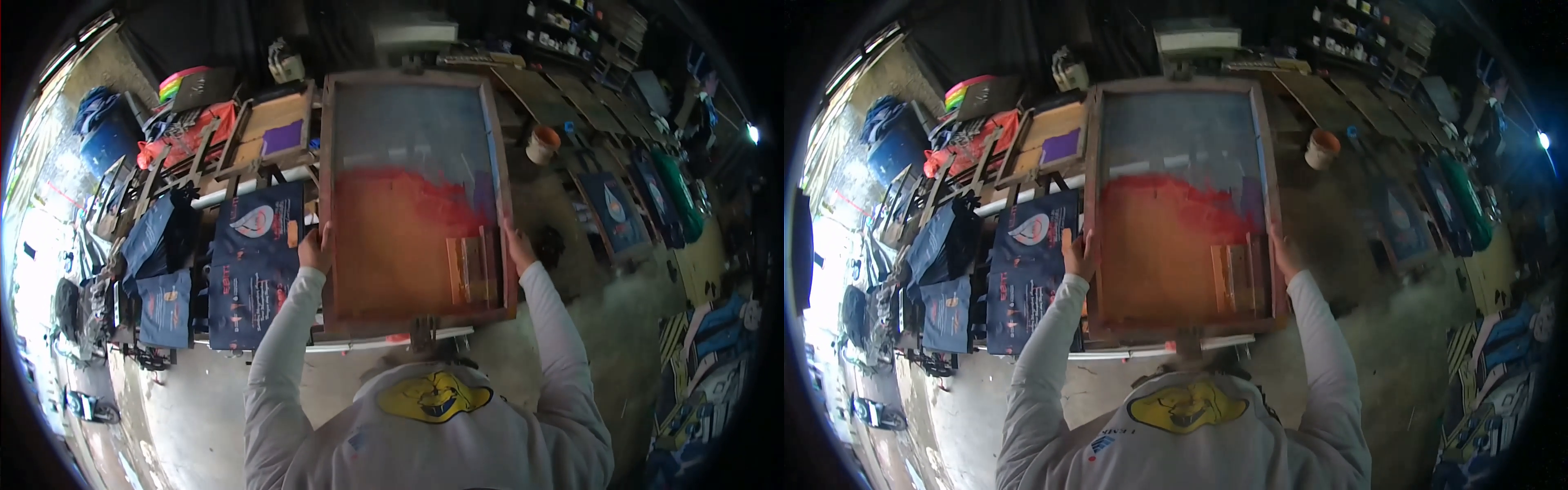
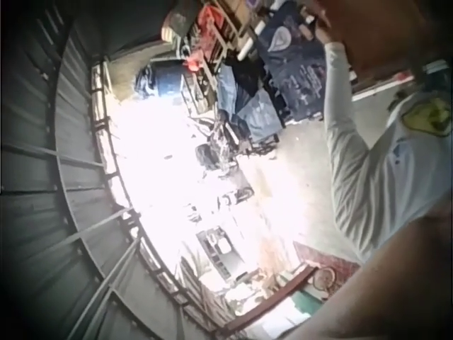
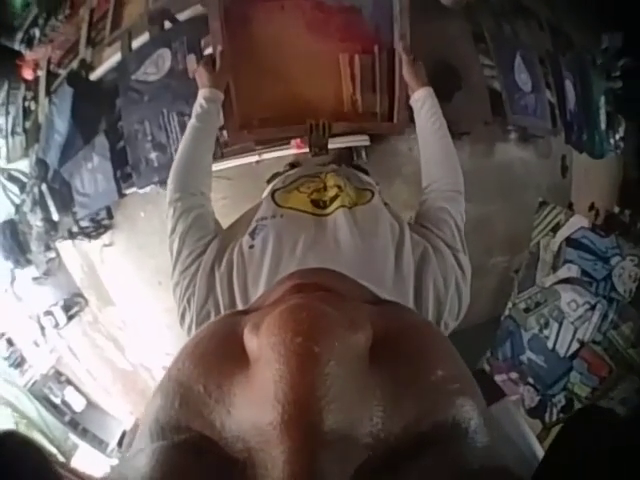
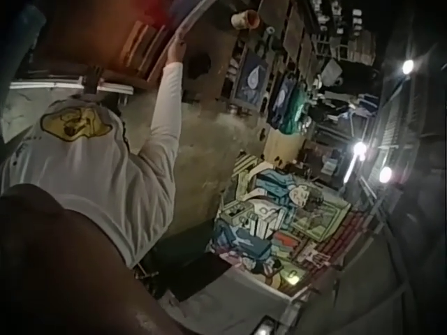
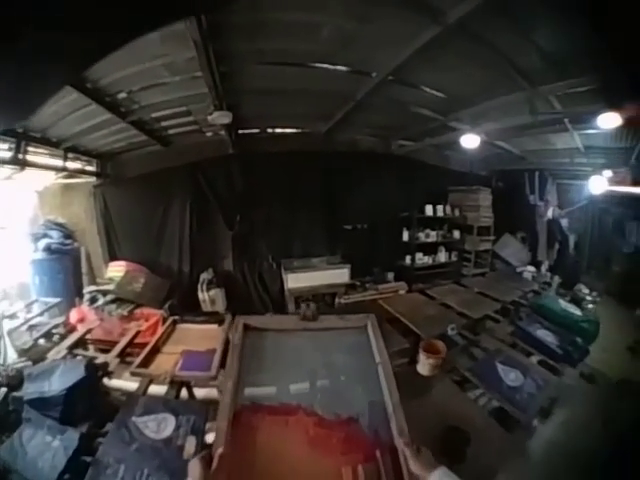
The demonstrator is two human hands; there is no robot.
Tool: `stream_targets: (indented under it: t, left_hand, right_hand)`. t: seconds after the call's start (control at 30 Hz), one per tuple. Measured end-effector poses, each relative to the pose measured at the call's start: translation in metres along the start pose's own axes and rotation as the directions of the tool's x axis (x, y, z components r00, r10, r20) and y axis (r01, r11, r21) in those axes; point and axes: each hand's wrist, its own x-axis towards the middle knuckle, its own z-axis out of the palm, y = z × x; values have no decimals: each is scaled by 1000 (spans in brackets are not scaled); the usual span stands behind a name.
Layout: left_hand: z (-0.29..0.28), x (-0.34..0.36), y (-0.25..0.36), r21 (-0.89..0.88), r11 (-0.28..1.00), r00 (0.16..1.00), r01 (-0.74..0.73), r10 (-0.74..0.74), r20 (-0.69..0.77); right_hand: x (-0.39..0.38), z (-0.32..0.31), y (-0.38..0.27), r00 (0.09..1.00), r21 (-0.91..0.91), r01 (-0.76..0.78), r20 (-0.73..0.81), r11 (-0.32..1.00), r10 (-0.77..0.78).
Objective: Applying ink to a screen and using a squeegee to print a design onto t-shirts.
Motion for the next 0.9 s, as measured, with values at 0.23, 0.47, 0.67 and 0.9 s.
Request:
stream_targets:
  t: [0.23, 0.47, 0.67, 0.9]
  left_hand:
    - [21, 10, 44, -18, 976, 967, -215, 215, 136]
    - [66, -2, 148, -77, 885, 855, -460, 464, 229]
    - [128, -43, 225, -299, 803, 756, -515, 590, 283]
    - [172, -121, 321, -402, 807, 667, -433, 586, 460]
  right_hand:
    - [-92, -54, 4, 942, 495, -309, 43, 812, 332]
    - [-195, -115, 30, 963, 775, -96, -86, 624, 255]
    - [-264, -185, 74, 798, 607, 15, -486, 795, 356]
    - [-311, -273, 130, 727, 634, 76, -563, 769, 393]
